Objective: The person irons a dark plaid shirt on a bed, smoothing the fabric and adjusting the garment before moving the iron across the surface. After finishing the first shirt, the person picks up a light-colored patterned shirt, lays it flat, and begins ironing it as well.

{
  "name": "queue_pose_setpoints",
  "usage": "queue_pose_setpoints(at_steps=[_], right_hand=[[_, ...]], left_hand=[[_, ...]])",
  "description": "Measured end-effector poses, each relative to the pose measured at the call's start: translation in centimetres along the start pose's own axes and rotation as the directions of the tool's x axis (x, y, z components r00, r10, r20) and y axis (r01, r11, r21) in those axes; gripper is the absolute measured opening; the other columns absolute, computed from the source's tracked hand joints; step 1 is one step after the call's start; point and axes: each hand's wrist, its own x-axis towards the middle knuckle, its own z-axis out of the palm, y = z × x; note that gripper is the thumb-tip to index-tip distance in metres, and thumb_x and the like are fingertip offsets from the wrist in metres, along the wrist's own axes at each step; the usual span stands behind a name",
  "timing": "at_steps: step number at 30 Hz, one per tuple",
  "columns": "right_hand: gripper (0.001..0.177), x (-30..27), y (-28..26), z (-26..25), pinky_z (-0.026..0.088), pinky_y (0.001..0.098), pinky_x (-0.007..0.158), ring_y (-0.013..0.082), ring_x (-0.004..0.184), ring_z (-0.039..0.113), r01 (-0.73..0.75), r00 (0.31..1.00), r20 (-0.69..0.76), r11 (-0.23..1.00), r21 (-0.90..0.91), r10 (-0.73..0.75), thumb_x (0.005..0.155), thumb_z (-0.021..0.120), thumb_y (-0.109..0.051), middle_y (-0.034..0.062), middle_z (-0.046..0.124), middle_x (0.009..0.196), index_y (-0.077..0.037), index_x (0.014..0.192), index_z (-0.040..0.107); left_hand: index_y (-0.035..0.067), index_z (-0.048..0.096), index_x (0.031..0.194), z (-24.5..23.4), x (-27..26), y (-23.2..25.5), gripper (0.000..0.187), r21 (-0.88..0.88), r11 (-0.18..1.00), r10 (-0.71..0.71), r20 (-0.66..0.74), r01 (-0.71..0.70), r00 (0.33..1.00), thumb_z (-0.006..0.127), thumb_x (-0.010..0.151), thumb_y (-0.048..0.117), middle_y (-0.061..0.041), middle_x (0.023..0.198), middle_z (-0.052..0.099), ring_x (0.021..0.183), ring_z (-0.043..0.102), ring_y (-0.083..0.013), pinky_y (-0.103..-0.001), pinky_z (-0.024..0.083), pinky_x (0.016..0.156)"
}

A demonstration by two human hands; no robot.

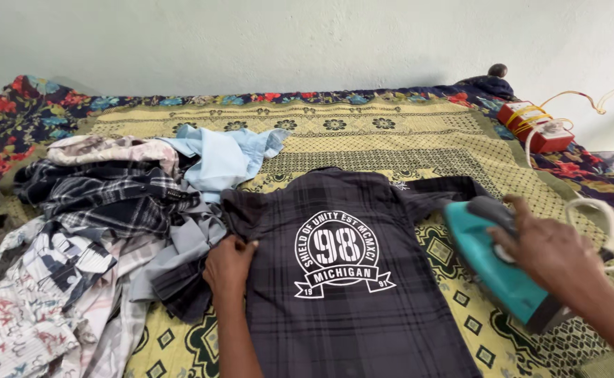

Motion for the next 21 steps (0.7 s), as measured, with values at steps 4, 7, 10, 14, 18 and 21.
queue_pose_setpoints(at_steps=[4,7,10,14,18,21], right_hand=[[0.065,-4.0,-6.8,-1.1,0.059,0.0461,0.07,0.0327,0.079,0.073,0.358,0.929,-0.131,0.929,0.094,-0.345,0.097,0.047,-0.056,0.0144,0.075,0.089,-0.04,0.158,0.031],[0.056,-6.0,-13.5,0.2,0.056,0.0485,0.073,0.0345,0.083,0.073,0.619,0.779,-0.277,0.76,0.2,-0.562,0.095,0.053,-0.05,0.0123,0.073,0.09,-0.041,0.149,0.042],[0.055,-8.1,-19.6,3.4,0.057,0.0505,0.066,0.0366,0.074,0.071,0.68,0.72,-0.38,0.701,0.217,-0.581,0.091,0.062,-0.036,0.0174,0.071,0.081,-0.041,0.145,0.055],[0.05,-6.4,-25.1,6.7,0.056,0.0515,0.061,0.0371,0.067,0.071,0.631,0.758,-0.409,0.73,0.261,-0.509,0.091,0.063,-0.027,0.0191,0.069,0.073,-0.033,0.14,0.057],[0.042,-0.8,-29.1,7.2,0.056,0.0528,0.063,0.0392,0.069,0.07,0.66,0.702,-0.551,0.703,0.265,-0.451,0.092,0.062,-0.024,0.0195,0.07,0.075,-0.024,0.134,0.061],[0.044,2.0,-31.1,6.8,0.056,0.0538,0.062,0.0411,0.072,0.07,0.638,0.702,-0.561,0.737,0.221,-0.439,0.088,0.064,-0.024,0.0209,0.07,0.078,-0.022,0.132,0.062]], left_hand=[[0.008,0.072,0.104,1.1,-0.3,-0.1,0.033,0.022,0.989,0.146,-0.133,-0.145,0.98,0.072,0.092,0.038,-0.016,0.095,0.075,0.092,0.072,-0.0388,-0.051,0.055,0.075],[0.009,0.067,0.11,1.8,-0.1,-0.5,0.031,-0.119,0.972,0.179,-0.167,-0.2,0.97,0.072,0.089,0.032,-0.012,0.095,0.077,0.09,0.072,-0.038,-0.051,0.055,0.074],[0.009,0.061,0.112,2.1,0.2,-0.9,0.032,-0.219,0.97,0.086,-0.094,-0.105,0.992,0.072,0.089,0.028,-0.01,0.092,0.078,0.089,0.073,-0.0371,-0.052,0.053,0.074],[0.011,0.065,0.101,2.9,0.5,-1.0,0.021,-0.279,0.958,0.034,-0.113,-0.065,0.993,0.074,0.089,0.026,-0.008,0.094,0.078,0.091,0.072,-0.0362,-0.05,0.053,0.075],[0.016,0.076,0.1,3.7,0.8,-1.1,0.012,-0.326,0.94,0.061,-0.142,-0.105,0.988,0.072,0.09,0.022,-0.007,0.098,0.077,0.094,0.073,-0.0338,-0.048,0.054,0.079],[0.018,0.079,0.105,4.4,1.2,-1.8,0.017,-0.367,0.917,0.108,-0.154,-0.158,0.982,0.068,0.092,0.019,-0.006,0.107,0.076,0.097,0.073,-0.0321,-0.046,0.055,0.082]])
